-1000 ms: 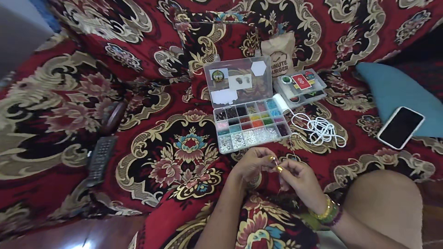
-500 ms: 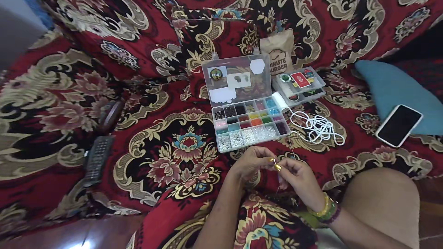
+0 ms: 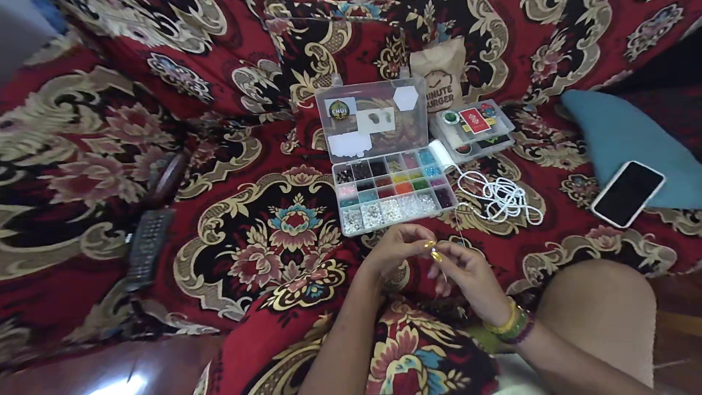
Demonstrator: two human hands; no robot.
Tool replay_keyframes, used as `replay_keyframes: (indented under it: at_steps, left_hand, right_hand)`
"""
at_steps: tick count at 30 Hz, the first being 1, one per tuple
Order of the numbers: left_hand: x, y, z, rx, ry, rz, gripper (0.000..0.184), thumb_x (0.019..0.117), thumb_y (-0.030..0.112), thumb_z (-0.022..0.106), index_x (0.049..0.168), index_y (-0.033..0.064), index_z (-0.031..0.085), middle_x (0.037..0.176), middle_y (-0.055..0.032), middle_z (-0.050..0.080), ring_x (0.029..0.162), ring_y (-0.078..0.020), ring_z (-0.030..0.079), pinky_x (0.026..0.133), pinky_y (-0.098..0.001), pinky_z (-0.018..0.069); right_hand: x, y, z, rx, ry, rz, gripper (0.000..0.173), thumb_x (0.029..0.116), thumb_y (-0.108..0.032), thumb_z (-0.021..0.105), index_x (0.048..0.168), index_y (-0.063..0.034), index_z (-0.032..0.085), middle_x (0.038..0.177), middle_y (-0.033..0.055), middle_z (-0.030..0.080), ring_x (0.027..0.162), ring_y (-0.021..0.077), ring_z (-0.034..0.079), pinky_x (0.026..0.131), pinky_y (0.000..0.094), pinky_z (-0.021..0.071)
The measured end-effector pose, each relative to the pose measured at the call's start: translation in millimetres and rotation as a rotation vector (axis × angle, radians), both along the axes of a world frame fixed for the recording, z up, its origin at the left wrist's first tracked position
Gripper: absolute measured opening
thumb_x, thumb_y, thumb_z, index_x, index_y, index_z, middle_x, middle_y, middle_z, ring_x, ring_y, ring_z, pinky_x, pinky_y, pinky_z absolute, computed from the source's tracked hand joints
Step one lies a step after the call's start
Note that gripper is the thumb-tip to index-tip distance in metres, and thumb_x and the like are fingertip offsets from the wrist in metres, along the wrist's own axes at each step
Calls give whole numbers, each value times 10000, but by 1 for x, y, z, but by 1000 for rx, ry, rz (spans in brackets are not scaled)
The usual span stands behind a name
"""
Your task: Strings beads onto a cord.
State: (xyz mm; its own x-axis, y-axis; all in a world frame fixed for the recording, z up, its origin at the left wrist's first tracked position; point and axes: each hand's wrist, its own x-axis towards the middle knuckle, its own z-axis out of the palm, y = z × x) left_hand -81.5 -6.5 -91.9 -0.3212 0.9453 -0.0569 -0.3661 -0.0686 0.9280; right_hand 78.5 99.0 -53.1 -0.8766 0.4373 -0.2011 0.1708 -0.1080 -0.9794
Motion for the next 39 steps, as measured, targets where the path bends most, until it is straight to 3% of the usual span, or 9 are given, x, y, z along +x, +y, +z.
replay_keyframes:
  at_steps: [5,10,13,20,23,25,29,33,39]
  left_hand:
    - [-1,1,-2,31,7,-10,102,913,19,642,900,94,711,994,54,704,876,-38,665,801,-243,572]
    - [-2,0,-1,18,-2,-18,106,938,31,612,910,81,701,962,49,699,872,-42,662,817,-246,565]
    - [-3,0,-1,13,14,-27,101,935,34,610,910,79,696,970,51,694,880,-39,659,824,-243,562]
    - [-3,0,3,-27,48,-8,78,952,57,610,945,70,687,937,58,693,847,-41,663,805,-248,570]
    - [-11,-5,16,-169,181,186,96,979,73,597,992,3,661,904,4,699,809,-76,688,777,-272,589]
    - [-22,-10,22,-356,425,382,143,997,98,617,1035,-25,678,936,-56,697,805,-110,679,779,-300,579]
    - [-35,-22,22,-687,996,639,173,977,154,683,1023,8,764,999,-202,715,930,-379,684,865,-580,523]
    - [-31,-19,22,-839,1086,550,238,987,217,682,1038,7,781,1097,-259,682,1114,-460,608,971,-637,429]
    - [-29,-15,19,-894,1106,437,233,984,215,685,1078,22,777,1151,-294,653,1164,-491,573,984,-654,408]
  right_hand:
    - [-1,0,2,-32,-21,1,187,1035,-113,532,1138,-2,641,822,24,737,587,95,679,528,238,584]
    - [0,2,-1,-79,10,55,181,982,-66,496,1118,-7,600,895,51,736,648,135,709,582,280,617]
    - [1,3,-2,-84,10,80,220,997,-117,458,1142,-11,583,940,51,735,666,147,721,581,292,626]
    - [-1,2,0,-67,-27,39,138,1027,-87,510,1066,-16,622,842,28,739,624,109,701,564,251,605]
    - [-2,3,1,-24,-23,18,144,1023,-79,517,1046,-12,642,813,15,733,610,88,687,561,230,592]
    - [-2,5,3,-1,-8,-8,147,1023,-85,518,1046,-12,643,807,11,729,609,84,683,557,226,588]
    - [-1,8,5,29,36,-37,154,1019,-73,510,1062,0,639,810,12,728,615,90,690,557,235,595]
    - [-1,6,5,37,40,-32,147,1016,-69,530,1056,1,653,830,22,739,629,93,697,567,234,597]
    - [1,2,7,25,7,21,143,1015,-75,553,1057,7,662,856,23,727,648,80,690,593,234,600]
